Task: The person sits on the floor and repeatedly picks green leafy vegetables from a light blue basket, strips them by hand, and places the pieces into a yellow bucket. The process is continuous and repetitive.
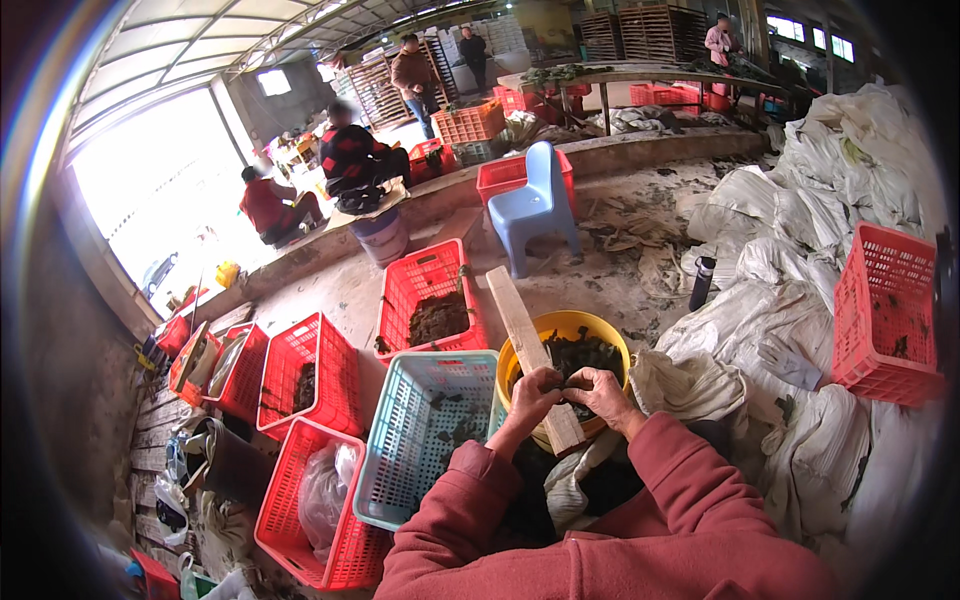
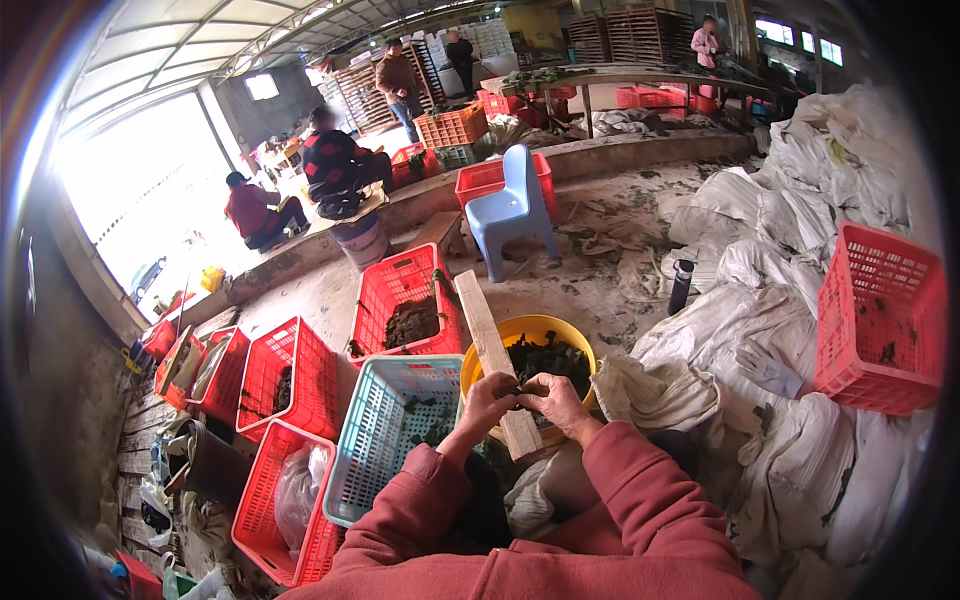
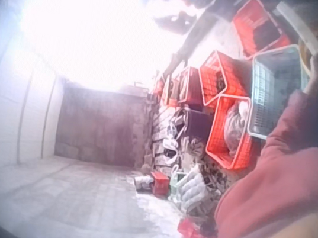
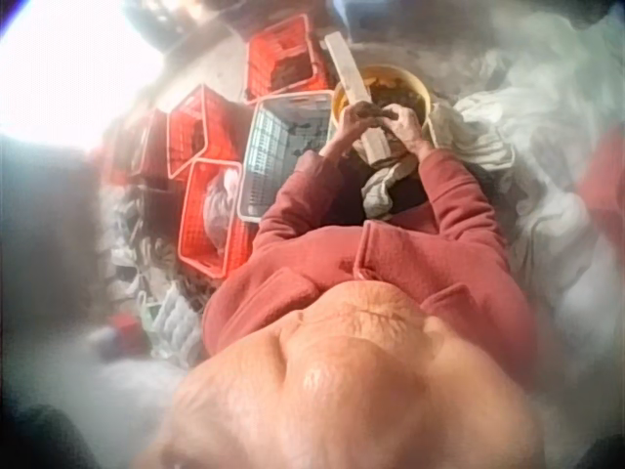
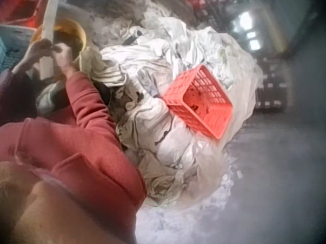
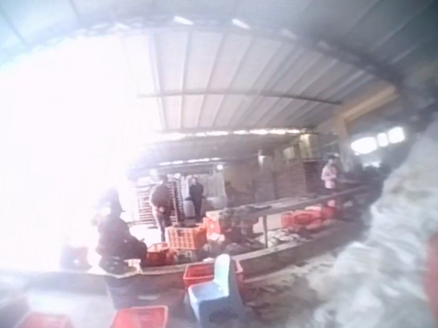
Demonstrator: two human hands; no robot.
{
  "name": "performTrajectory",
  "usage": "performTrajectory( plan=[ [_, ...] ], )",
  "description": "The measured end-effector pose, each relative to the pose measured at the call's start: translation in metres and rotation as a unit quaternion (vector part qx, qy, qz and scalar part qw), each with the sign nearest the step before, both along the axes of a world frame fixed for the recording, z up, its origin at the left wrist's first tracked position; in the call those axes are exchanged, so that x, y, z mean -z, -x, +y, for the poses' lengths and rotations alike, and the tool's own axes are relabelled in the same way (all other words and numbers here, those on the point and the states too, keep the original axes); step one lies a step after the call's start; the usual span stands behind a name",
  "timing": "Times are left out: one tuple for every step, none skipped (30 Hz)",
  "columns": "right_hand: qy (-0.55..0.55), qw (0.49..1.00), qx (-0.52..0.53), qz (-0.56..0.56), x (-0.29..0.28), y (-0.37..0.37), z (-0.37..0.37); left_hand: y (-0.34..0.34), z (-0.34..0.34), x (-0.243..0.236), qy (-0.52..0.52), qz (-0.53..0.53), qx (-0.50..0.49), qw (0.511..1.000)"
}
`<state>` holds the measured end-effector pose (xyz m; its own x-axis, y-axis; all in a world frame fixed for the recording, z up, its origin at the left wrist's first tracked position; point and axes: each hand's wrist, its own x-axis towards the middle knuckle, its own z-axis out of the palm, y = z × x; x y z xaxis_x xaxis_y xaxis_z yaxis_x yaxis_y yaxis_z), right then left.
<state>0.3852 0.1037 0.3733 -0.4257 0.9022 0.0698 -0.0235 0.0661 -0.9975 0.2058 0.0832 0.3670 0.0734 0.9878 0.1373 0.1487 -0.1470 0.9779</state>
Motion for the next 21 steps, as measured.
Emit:
performTrajectory(
  plan=[
    [0.008,1.000,-0.004,0.009,0.000,-0.003,0.001,0.002,0.000,-0.002,0.038,-0.028,0.015,0.999],
    [0.023,0.999,-0.013,0.032,0.002,-0.005,0.002,0.002,-0.001,-0.003,0.044,-0.040,0.018,0.998],
    [0.024,0.998,-0.015,0.052,0.004,-0.006,0.002,0.003,-0.001,-0.005,0.050,-0.050,0.027,0.997],
    [0.042,0.996,-0.007,0.079,0.006,-0.008,0.003,0.002,-0.001,-0.006,0.060,-0.051,0.021,0.997],
    [0.064,0.990,-0.004,0.125,0.008,-0.008,0.003,0.001,-0.001,-0.007,0.062,-0.024,0.017,0.998],
    [0.096,0.981,0.006,0.168,0.009,-0.008,0.003,-0.001,-0.001,-0.008,0.005,0.026,0.014,1.000],
    [0.138,0.965,0.006,0.225,0.009,-0.008,0.003,-0.005,-0.002,-0.008,-0.041,0.089,-0.008,0.995],
    [0.143,0.956,-0.002,0.254,0.008,-0.009,0.002,-0.009,-0.003,-0.008,-0.092,0.154,-0.021,0.984],
    [0.161,0.947,-0.005,0.277,0.006,-0.010,0.001,-0.012,-0.004,-0.009,-0.127,0.148,-0.028,0.980],
    [0.187,0.935,-0.007,0.302,0.004,-0.011,0.000,-0.014,-0.006,-0.008,-0.146,0.155,-0.034,0.976],
    [0.161,0.950,-0.002,0.267,0.002,-0.011,0.000,-0.016,-0.006,-0.009,-0.162,0.162,-0.034,0.973],
    [0.128,0.962,-0.006,0.239,0.000,-0.012,-0.001,-0.016,-0.008,-0.008,-0.173,0.166,-0.035,0.970],
    [0.119,0.972,-0.006,0.203,0.000,-0.013,-0.001,-0.017,-0.009,-0.007,-0.220,0.180,-0.036,0.958],
    [0.111,0.978,-0.016,0.175,0.001,-0.015,-0.001,-0.016,-0.010,-0.006,-0.243,0.200,-0.031,0.948],
    [0.108,0.982,-0.011,0.155,0.002,-0.014,0.001,-0.015,-0.011,-0.004,-0.267,0.204,-0.032,0.941],
    [0.093,0.983,-0.017,0.156,0.006,-0.014,0.004,-0.014,-0.012,-0.002,-0.294,0.228,-0.032,0.928],
    [0.122,0.977,-0.014,0.176,0.010,-0.013,0.005,-0.013,-0.011,0.000,-0.298,0.256,-0.034,0.919],
    [0.148,0.967,-0.020,0.208,0.016,-0.012,0.007,-0.011,-0.012,0.002,-0.308,0.281,-0.035,0.908],
    [0.158,0.967,-0.017,0.200,0.020,-0.013,0.009,-0.010,-0.012,0.004,-0.323,0.264,-0.035,0.908],
    [0.170,0.966,-0.023,0.194,0.024,-0.013,0.012,-0.009,-0.012,0.005,-0.307,0.273,-0.035,0.911],
    [0.178,0.962,-0.034,0.204,0.027,-0.014,0.012,-0.007,-0.012,0.004,-0.273,0.300,-0.043,0.913]
  ],
)
